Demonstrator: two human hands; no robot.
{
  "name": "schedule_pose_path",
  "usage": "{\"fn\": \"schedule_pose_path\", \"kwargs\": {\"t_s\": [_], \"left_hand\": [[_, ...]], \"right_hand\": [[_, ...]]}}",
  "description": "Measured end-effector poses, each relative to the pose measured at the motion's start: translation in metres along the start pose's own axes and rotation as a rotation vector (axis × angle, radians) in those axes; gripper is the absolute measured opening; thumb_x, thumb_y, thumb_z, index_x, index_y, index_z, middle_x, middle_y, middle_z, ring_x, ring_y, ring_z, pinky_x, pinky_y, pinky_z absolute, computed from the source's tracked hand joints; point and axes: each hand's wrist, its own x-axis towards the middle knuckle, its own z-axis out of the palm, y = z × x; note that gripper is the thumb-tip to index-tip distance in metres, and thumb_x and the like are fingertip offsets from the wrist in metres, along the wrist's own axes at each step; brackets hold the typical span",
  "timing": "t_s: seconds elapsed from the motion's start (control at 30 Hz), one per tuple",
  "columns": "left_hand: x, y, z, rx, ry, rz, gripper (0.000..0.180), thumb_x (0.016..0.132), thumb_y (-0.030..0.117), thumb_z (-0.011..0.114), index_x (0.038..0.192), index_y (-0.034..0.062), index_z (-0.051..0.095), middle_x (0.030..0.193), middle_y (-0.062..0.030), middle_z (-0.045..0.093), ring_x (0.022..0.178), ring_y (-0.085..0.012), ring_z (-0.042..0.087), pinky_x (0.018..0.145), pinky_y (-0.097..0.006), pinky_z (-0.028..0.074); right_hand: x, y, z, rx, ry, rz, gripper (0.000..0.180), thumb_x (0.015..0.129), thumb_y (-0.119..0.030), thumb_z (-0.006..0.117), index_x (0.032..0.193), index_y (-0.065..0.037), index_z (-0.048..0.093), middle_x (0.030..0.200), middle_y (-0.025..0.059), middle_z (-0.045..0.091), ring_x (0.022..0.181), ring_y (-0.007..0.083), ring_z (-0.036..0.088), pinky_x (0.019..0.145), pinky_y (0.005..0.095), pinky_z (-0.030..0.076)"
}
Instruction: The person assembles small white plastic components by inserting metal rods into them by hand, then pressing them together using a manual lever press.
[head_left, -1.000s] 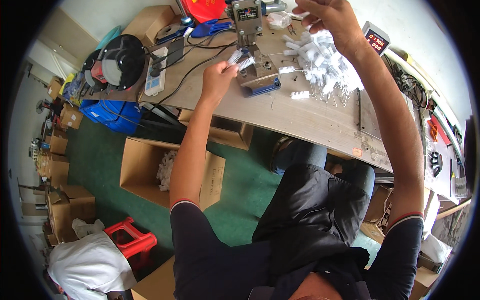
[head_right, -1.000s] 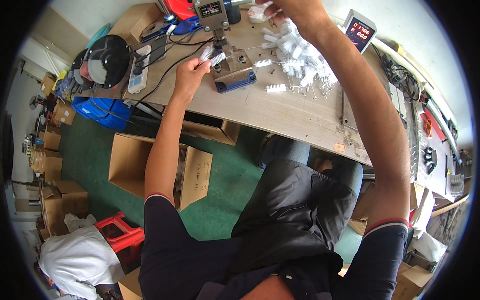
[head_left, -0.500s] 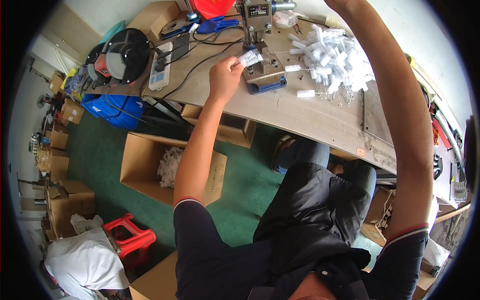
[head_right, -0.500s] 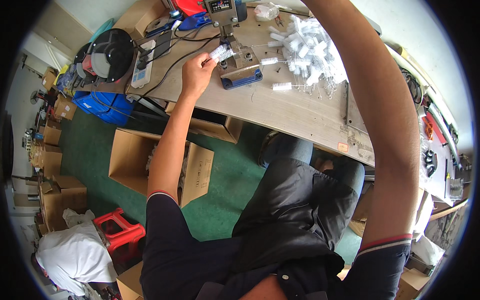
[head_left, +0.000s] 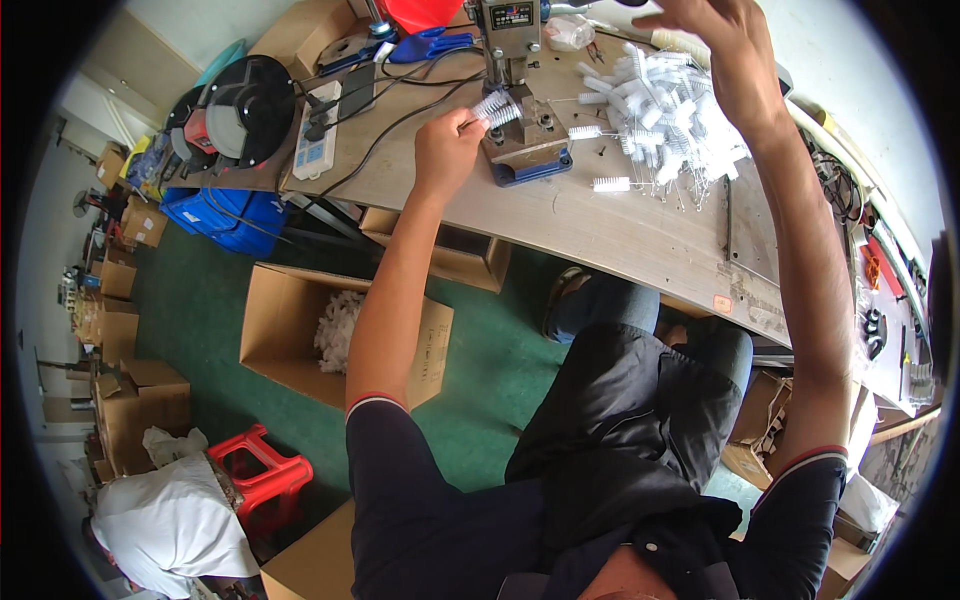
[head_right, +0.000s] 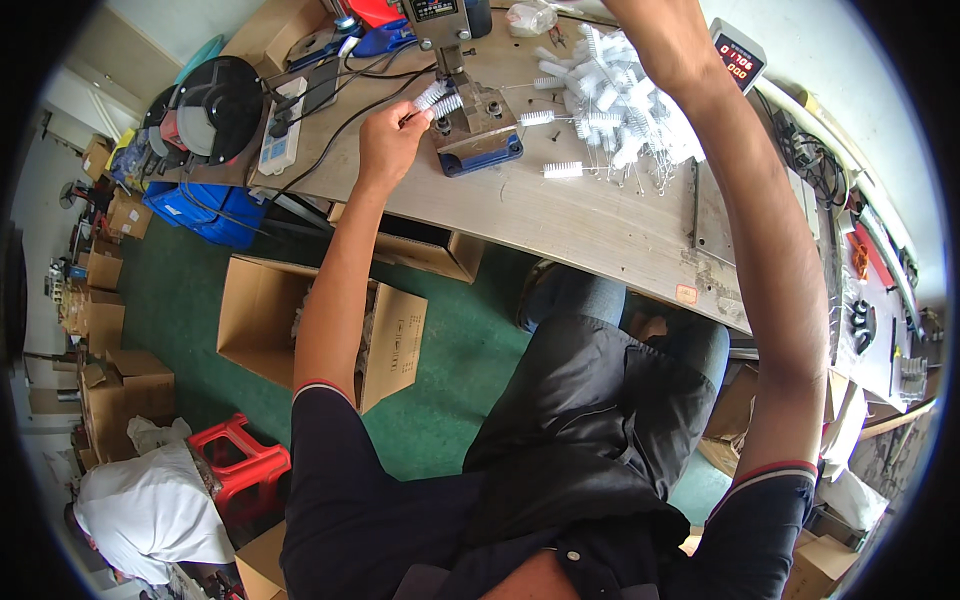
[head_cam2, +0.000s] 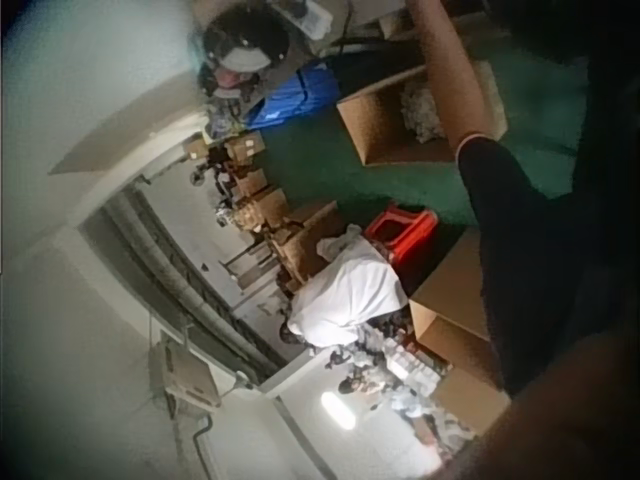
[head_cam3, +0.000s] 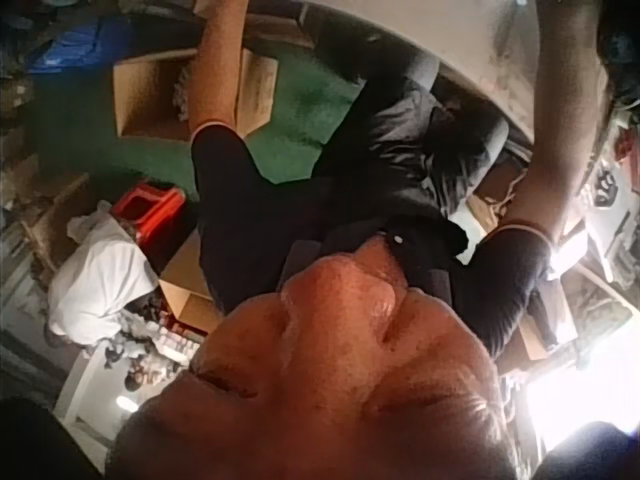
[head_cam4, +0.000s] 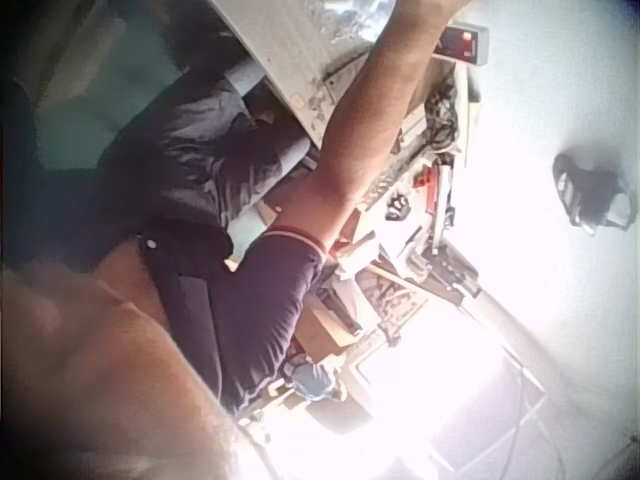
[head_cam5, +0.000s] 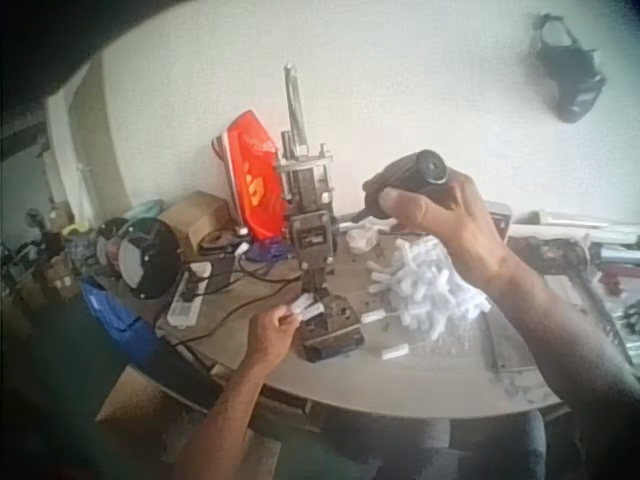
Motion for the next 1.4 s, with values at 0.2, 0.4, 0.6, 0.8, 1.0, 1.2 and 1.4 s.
{"fn": "schedule_pose_path", "kwargs": {"t_s": [0.2,0.4,0.6,0.8,1.0,1.2,1.4], "left_hand": [[0.0,0.006,-0.002,0.007,0.015,0.015,0.024,0.093,0.019,0.073,0.091,-0.0039,0.068,0.063,-0.0066,0.051,0.061,-0.0119,0.041,0.057,-0.032,0.038],[0.0,0.008,-0.003,0.089,-0.018,-0.036,0.021,0.091,0.021,0.072,0.092,-0.0007,0.071,0.075,-0.0176,0.067,0.065,-0.0311,0.061,0.065,-0.04,0.047],[0.0,0.007,-0.005,0.114,-0.019,-0.022,0.021,0.091,0.021,0.073,0.091,0.0002,0.071,0.073,-0.0165,0.065,0.064,-0.0299,0.06,0.063,-0.039,0.046],[0.001,0.011,-0.005,0.113,-0.016,-0.042,0.019,0.091,0.02,0.072,0.091,0.0004,0.071,0.073,-0.0155,0.065,0.063,-0.0276,0.059,0.063,-0.038,0.046],[0.002,0.013,-0.005,0.133,-0.009,-0.045,0.018,0.091,0.018,0.073,0.094,0.0008,0.072,0.072,-0.0135,0.064,0.062,-0.0243,0.057,0.063,-0.037,0.046],[0.001,0.017,-0.003,0.066,0.021,-0.097,0.018,0.094,0.016,0.072,0.098,-0.0018,0.072,0.067,-0.002,0.056,0.063,-0.0099,0.046,0.059,-0.029,0.041],[0.002,0.018,-0.004,0.132,0.008,-0.114,0.018,0.09,0.017,0.074,0.1,0.0011,0.075,0.076,-0.0154,0.069,0.064,-0.0241,0.062,0.064,-0.036,0.049]], "right_hand": [[-0.024,0.032,-0.024,-0.257,-0.224,-0.273,0.056,0.094,-0.048,0.07,0.129,-0.004,0.07,0.119,0.0133,0.074,0.102,0.0224,0.072,0.089,0.0371,0.058],[-0.054,0.062,0.006,-0.122,-0.271,-0.139,0.018,0.093,-0.008,0.064,0.106,-0.001,0.074,0.104,0.0122,0.076,0.084,0.0191,0.072,0.073,0.0314,0.056],[-0.085,0.092,0.041,-0.213,-0.174,-0.295,0.027,0.082,0.007,0.053,0.102,-0.001,0.07,0.115,0.0109,0.068,0.092,0.0347,0.07,0.082,0.0418,0.058],[-0.089,0.105,0.045,-0.139,-0.114,-0.333,0.021,0.078,0.009,0.055,0.093,0.001,0.066,0.111,0.0123,0.067,0.091,0.0344,0.07,0.082,0.041,0.058],[-0.093,0.118,0.048,-0.13,-0.114,-0.347,0.016,0.075,0.008,0.056,0.087,0.001,0.064,0.108,0.011,0.066,0.091,0.0334,0.068,0.081,0.0402,0.058],[-0.095,0.14,0.06,-0.17,-0.072,-0.456,0.017,0.073,0.006,0.059,0.086,-0.003,0.065,0.108,0.0062,0.063,0.089,0.0319,0.064,0.078,0.0405,0.056],[-0.099,0.142,0.058,-0.231,-0.128,-0.406,0.019,0.075,0.011,0.054,0.087,-0.001,0.062,0.108,0.0121,0.062,0.093,0.0338,0.063,0.084,0.0405,0.053]]}}
